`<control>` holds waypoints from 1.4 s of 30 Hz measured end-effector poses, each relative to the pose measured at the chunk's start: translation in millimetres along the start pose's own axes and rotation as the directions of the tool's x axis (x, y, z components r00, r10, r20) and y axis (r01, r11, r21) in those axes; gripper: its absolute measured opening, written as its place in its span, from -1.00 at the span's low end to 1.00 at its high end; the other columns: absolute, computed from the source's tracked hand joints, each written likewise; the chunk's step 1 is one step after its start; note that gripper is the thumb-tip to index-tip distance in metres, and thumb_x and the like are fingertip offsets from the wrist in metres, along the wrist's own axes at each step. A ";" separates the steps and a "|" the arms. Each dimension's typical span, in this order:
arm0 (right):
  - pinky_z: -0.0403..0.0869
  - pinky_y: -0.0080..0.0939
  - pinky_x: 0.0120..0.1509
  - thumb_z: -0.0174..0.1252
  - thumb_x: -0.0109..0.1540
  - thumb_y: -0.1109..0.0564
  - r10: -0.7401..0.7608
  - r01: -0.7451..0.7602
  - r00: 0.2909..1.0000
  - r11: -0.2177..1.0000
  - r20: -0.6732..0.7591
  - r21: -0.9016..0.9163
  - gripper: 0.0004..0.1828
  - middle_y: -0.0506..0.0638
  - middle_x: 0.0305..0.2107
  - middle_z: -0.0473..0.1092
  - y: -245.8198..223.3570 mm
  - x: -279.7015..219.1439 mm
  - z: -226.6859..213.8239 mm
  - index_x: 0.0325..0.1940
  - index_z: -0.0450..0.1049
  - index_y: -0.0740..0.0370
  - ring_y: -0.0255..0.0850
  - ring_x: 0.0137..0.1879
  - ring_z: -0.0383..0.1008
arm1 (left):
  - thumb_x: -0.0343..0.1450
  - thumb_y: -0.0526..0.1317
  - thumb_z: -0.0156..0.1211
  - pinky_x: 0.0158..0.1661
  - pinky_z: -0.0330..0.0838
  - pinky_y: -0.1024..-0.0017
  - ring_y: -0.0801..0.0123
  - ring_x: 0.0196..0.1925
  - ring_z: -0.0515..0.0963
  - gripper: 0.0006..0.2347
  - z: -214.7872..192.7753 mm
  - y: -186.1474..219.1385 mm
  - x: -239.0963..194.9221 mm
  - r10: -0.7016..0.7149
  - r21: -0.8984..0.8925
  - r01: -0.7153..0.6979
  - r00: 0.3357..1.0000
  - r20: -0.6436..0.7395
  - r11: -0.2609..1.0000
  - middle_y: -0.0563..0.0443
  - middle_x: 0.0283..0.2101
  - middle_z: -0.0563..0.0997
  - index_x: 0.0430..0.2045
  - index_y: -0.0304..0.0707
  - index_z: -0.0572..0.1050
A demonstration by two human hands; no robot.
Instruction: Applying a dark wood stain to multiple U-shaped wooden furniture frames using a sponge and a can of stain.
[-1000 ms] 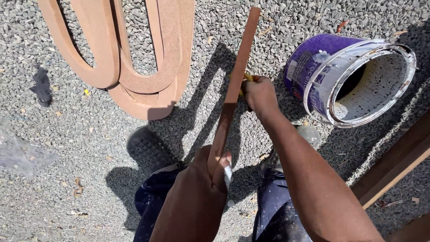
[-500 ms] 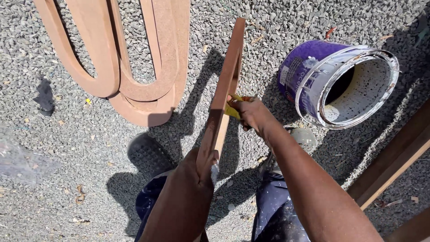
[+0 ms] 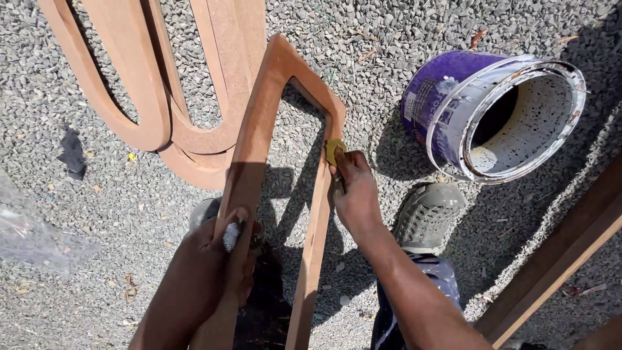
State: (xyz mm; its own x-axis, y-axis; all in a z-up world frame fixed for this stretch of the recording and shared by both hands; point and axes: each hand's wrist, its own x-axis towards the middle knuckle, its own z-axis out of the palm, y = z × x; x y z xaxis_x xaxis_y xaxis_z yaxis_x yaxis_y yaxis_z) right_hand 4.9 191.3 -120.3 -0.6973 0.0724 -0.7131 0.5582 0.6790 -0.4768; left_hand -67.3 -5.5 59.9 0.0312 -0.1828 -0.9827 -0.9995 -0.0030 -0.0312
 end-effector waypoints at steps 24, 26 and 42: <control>0.60 -0.10 0.12 0.19 0.18 0.34 -0.462 0.482 0.876 0.856 0.139 -0.188 -0.48 0.06 0.00 0.49 35.4 33.7 -39.0 0.24 0.50 0.17 -0.05 0.00 0.57 | 0.51 0.00 0.03 -0.34 0.34 0.19 0.00 -0.40 0.52 -0.72 21.9 -8.2 -3.9 0.029 0.466 -0.015 0.999 -0.024 0.885 -0.22 -0.44 0.60 -0.21 -0.21 0.54; 0.47 -0.06 0.31 0.18 0.12 0.42 -0.547 0.589 0.806 0.780 0.228 -0.212 -0.41 0.10 0.07 0.48 18.1 76.7 -37.4 0.24 0.51 0.17 0.04 0.10 0.53 | 0.47 0.07 0.05 -0.08 0.46 0.12 -0.13 -0.08 0.68 -0.70 24.6 -5.2 -8.0 0.029 0.576 0.003 0.998 -0.047 0.817 -0.19 -0.16 0.74 -0.11 -0.07 0.54; 0.56 -0.02 0.12 0.25 0.10 0.29 -0.559 0.727 0.667 0.635 0.493 -0.263 -0.34 -0.05 0.14 0.43 35.3 -38.5 -15.7 0.30 0.44 -0.01 -0.01 0.19 0.38 | 0.52 -0.02 -0.04 -0.17 0.42 -0.02 -0.25 -0.15 0.66 -0.75 38.4 -3.4 -26.9 0.031 0.584 -0.042 0.999 0.028 0.811 -0.32 -0.17 0.70 -0.16 -0.19 0.44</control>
State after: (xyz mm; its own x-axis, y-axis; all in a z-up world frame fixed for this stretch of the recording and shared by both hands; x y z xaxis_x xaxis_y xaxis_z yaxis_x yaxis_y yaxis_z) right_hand 44.4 223.9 -101.6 -0.5548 -0.6915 -0.4627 -0.2710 0.6759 -0.6854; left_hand -64.6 37.1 79.4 0.0005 -0.1548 -0.9880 -0.8100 0.5793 -0.0911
